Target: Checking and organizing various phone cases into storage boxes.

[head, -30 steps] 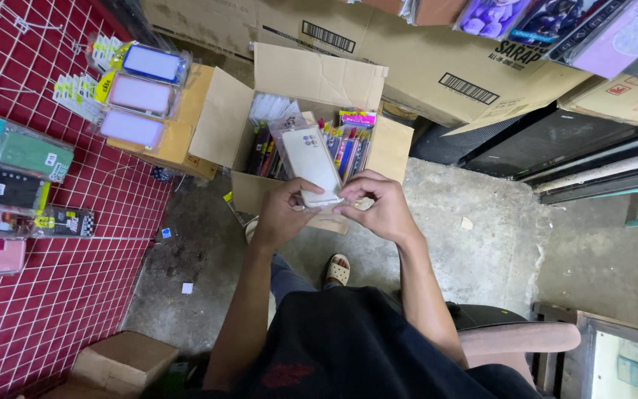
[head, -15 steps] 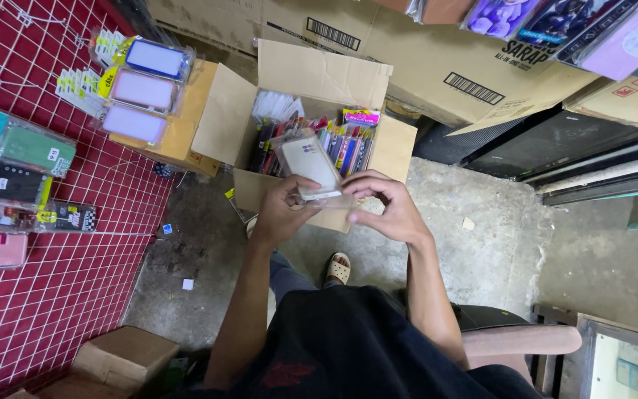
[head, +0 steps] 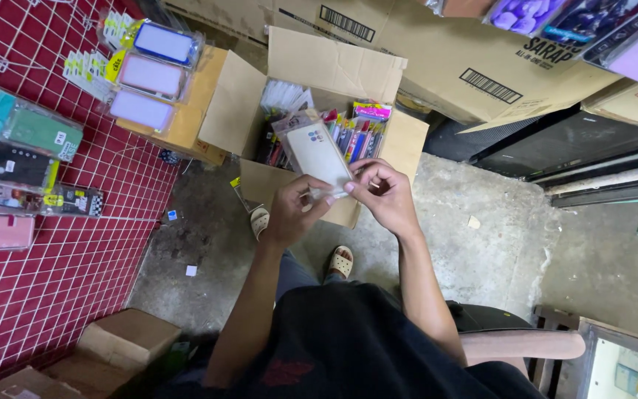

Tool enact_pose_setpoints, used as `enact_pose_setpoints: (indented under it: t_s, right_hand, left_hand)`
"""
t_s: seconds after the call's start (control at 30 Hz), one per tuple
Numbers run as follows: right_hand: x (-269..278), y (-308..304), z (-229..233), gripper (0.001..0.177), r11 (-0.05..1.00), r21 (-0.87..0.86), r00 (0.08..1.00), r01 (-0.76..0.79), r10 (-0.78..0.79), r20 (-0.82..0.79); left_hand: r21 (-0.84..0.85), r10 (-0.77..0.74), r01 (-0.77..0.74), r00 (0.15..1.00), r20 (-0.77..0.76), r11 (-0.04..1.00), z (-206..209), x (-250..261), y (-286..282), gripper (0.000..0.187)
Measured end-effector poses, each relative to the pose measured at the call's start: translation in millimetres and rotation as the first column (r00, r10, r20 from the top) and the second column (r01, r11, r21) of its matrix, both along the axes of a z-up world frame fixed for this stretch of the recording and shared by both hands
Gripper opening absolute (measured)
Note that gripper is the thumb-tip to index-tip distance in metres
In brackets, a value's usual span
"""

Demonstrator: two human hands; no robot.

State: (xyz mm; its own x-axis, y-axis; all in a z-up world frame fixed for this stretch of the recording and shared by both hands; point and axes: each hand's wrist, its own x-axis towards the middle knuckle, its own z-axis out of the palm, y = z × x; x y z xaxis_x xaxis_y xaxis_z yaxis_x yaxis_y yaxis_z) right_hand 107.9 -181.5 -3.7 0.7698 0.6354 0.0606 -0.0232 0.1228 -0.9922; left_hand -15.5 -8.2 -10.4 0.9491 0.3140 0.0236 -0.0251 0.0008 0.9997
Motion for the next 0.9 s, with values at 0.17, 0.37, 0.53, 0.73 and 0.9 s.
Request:
enact_pose_setpoints:
  t_s: [0.17,0.37,0.53,0.73,0.9]
  right_hand:
    - [3.4,5.6,-9.9,0.018,0.993,-0.115,0.999,0.023,-0.020,0.028]
    - [10.2,8.6,5.1,0.011,0.996,-0.058,0.985,-0.071,0.080,0.156]
    - [9.4,19.0,-5.0,0.011,0.991,0.027,0.949,-0.129,0.115,0.294]
    - [15.8,56.7,-9.9,0.012,0.987,-0.161,0.988,0.014,0.012,0.156]
    - [21.0,104.8,-17.4,0.013,0.985,-0.037,0.986,0.168,-0.167,0.010]
  left_hand:
    - [-0.058,-0.007,0.009,0.999,0.038,0.998,-11.8,-0.6,8.3,0.019]
    - [-0.038,-0.036,0.032,0.996,-0.087,0.999,-4.8,-1.4,26.6,0.031]
    - [0.027,-0.064,0.064,0.998,0.002,0.998,8.8,9.6,46.7,0.032]
    - [0.052,-0.021,0.028,0.992,-0.126,0.998,-9.0,21.2,81.5,0.022]
    - [-0.057,-0.062,0.065,0.997,0.056,0.996,2.6,34.7,109.7,0.010]
